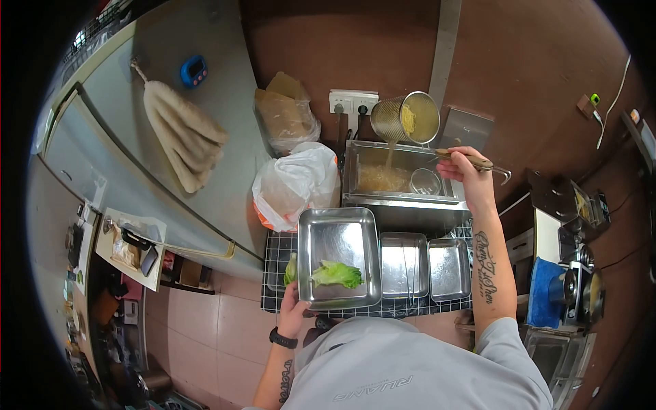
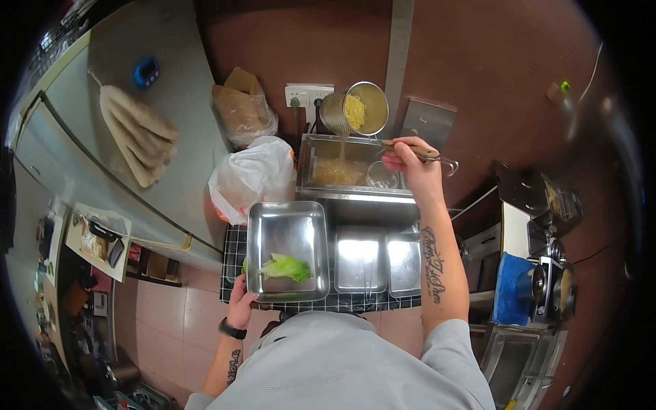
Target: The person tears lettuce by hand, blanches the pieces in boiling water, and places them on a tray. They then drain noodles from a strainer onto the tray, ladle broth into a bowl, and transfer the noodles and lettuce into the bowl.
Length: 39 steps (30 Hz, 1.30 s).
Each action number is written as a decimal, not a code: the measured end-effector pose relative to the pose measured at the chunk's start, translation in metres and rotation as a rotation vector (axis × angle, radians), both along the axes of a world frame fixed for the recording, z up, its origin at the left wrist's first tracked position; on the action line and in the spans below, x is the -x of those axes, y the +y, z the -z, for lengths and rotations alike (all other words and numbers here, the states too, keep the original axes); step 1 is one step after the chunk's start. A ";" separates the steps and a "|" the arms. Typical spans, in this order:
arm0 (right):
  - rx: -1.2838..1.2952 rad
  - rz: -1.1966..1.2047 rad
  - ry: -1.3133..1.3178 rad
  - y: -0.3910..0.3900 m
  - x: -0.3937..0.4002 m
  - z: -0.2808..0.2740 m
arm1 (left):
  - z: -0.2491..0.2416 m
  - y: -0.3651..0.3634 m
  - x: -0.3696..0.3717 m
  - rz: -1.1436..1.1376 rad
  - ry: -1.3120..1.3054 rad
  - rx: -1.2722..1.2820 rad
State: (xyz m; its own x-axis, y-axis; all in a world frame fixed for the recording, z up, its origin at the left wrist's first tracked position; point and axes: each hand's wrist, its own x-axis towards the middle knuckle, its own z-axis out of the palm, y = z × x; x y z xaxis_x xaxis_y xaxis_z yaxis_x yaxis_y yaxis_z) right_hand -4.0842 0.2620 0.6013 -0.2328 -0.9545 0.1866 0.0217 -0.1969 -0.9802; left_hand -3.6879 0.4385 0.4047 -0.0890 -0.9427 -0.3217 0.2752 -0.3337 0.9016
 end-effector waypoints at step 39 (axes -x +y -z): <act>-0.042 0.141 -0.058 0.004 -0.017 0.129 | 0.004 -0.009 0.015 -0.098 0.008 0.011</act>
State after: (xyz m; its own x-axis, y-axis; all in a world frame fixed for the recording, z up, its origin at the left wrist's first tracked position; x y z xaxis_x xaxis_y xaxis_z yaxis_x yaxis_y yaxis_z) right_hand -4.0673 0.2657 0.4724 -0.3746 -0.9181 0.1294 0.0531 -0.1606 -0.9856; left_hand -3.7027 0.4297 0.4010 0.0014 -0.9505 -0.3106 0.3130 -0.2946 0.9029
